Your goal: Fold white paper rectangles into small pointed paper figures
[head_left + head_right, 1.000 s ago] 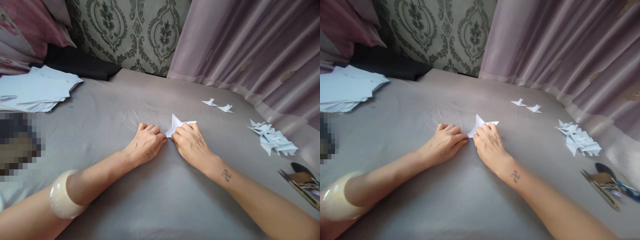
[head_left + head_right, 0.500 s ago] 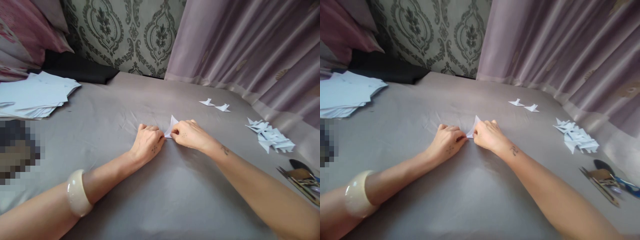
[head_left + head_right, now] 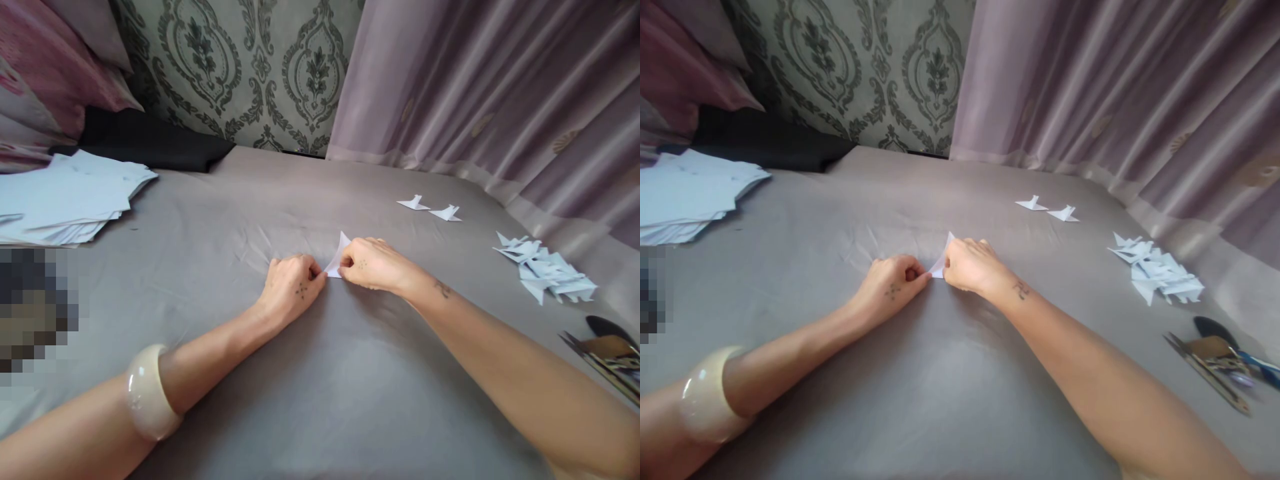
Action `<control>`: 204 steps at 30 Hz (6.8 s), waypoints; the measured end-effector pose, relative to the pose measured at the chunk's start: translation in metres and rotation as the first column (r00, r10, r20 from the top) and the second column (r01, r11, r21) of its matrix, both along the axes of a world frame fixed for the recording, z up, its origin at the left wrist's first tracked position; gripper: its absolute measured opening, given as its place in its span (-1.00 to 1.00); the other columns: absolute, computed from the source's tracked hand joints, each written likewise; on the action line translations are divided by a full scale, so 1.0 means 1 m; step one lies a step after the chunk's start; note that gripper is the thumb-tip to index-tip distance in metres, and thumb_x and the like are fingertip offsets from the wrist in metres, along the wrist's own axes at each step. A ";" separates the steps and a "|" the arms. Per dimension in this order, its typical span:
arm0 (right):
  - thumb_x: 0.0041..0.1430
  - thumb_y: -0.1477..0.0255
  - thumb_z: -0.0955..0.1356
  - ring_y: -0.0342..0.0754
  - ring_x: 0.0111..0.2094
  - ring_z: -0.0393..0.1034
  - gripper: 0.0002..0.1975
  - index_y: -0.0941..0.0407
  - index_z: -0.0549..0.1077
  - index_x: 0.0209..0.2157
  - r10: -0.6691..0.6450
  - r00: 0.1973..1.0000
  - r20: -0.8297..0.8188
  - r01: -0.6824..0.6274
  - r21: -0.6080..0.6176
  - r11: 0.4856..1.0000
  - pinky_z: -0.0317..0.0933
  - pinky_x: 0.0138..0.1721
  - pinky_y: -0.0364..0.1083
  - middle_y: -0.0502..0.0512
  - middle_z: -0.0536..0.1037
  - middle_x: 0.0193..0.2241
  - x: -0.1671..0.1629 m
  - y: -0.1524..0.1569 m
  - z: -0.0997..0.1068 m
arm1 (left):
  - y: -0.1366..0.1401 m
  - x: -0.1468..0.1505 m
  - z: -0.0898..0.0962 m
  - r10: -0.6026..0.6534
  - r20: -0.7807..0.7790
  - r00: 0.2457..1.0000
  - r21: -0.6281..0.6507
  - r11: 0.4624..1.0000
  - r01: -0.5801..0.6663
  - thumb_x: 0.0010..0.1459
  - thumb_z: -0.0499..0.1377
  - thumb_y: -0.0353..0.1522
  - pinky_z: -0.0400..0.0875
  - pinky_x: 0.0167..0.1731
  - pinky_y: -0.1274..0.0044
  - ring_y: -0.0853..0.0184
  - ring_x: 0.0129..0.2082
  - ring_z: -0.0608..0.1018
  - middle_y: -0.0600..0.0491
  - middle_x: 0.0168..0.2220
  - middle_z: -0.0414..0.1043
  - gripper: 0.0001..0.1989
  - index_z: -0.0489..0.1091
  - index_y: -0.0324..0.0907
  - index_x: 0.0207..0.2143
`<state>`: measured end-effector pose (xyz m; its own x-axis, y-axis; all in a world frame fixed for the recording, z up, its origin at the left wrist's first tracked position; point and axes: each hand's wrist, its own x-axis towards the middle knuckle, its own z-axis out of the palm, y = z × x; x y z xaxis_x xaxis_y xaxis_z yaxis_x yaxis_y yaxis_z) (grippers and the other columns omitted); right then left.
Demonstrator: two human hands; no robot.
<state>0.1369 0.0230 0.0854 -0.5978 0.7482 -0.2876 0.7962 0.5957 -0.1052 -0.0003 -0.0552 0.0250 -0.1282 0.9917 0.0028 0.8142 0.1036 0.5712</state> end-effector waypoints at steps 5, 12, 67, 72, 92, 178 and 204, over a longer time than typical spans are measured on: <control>0.03 0.51 0.30 -0.08 -0.46 0.37 -0.81 0.09 0.57 -0.44 -0.012 1.000 0.010 0.012 -0.003 1.000 0.07 -0.36 -0.10 0.09 0.53 -0.53 0.000 0.002 -0.002 | -0.002 -0.003 0.004 0.071 0.101 0.992 0.041 0.996 -0.076 0.04 0.12 -0.41 0.31 -0.44 0.49 0.33 -0.47 0.47 0.07 -0.44 0.45 -0.91 0.42 -0.18 -0.39; 0.02 0.51 0.31 -0.09 -0.50 0.35 -0.84 0.09 0.54 -0.51 -0.006 1.000 -0.011 0.006 -0.009 1.000 0.08 -0.39 -0.11 0.08 0.51 -0.58 -0.001 0.003 -0.003 | -0.022 -0.004 -0.003 -0.092 -0.065 0.994 0.273 0.956 0.106 0.10 0.02 -0.50 0.35 -0.44 0.54 0.36 -0.40 0.48 0.03 -0.31 0.44 -0.75 0.47 -0.15 -0.29; 0.12 0.48 0.26 -0.13 -0.45 0.39 -0.86 0.11 0.46 -0.43 -0.229 0.701 -0.676 0.338 0.032 0.941 0.22 -0.36 -0.14 0.00 0.51 -0.47 0.065 -0.043 -0.051 | -0.015 0.008 -0.005 -0.445 -0.367 0.817 0.158 0.836 0.526 0.36 -0.10 -0.28 0.37 -0.20 0.36 0.23 -0.29 0.32 -0.07 -0.25 0.29 -0.63 0.34 -0.29 0.02; 0.18 0.50 0.22 -0.06 -0.26 0.43 -0.71 0.11 0.51 -0.14 -0.176 0.708 -0.684 0.287 0.050 0.957 0.28 -0.22 -0.09 0.10 0.53 -0.23 0.058 -0.047 -0.067 | -0.015 0.008 -0.006 -0.440 -0.394 0.807 0.136 0.841 0.524 0.36 -0.11 -0.27 0.37 -0.18 0.35 0.23 -0.28 0.32 -0.09 -0.23 0.29 -0.58 0.26 -0.29 0.13; 0.22 0.52 0.19 -0.07 -0.28 0.40 -0.63 0.13 0.48 -0.02 -0.127 0.743 -0.657 0.210 0.049 0.977 0.32 -0.22 -0.08 0.13 0.48 -0.24 0.056 -0.054 -0.068 | -0.013 0.005 -0.005 -0.445 -0.385 0.808 0.118 0.845 0.522 0.35 -0.11 -0.22 0.36 -0.17 0.32 0.21 -0.25 0.33 -0.10 -0.19 0.29 -0.57 0.27 -0.18 0.15; 0.27 0.33 0.21 0.06 -0.21 0.24 -0.60 0.10 0.40 0.09 0.171 0.924 -0.343 -0.080 0.266 0.961 0.16 -0.14 0.06 0.19 0.39 -0.16 0.044 -0.056 -0.055 | 0.005 -0.013 0.010 0.135 0.307 0.942 -0.108 0.988 -0.107 0.06 0.15 -0.23 0.20 -0.56 0.59 0.41 -0.56 0.39 0.15 -0.57 0.41 -0.78 0.49 -0.19 -0.43; 0.22 0.50 0.20 0.05 -0.17 0.33 -0.69 0.18 0.45 -0.05 0.172 0.858 -0.485 -0.080 0.204 0.976 0.28 -0.14 0.04 0.20 0.44 -0.20 0.051 -0.058 -0.051 | -0.001 -0.014 0.013 0.128 0.285 0.950 -0.057 0.992 -0.116 0.10 0.12 -0.22 0.23 -0.53 0.57 0.39 -0.56 0.39 0.13 -0.57 0.38 -0.76 0.46 -0.19 -0.42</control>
<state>0.1880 -0.0354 0.0341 -0.7190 0.6663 0.1977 0.5816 0.7325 -0.3537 -0.0143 -0.0567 0.0384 -0.2381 0.9670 -0.0905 0.5958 0.2191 0.7727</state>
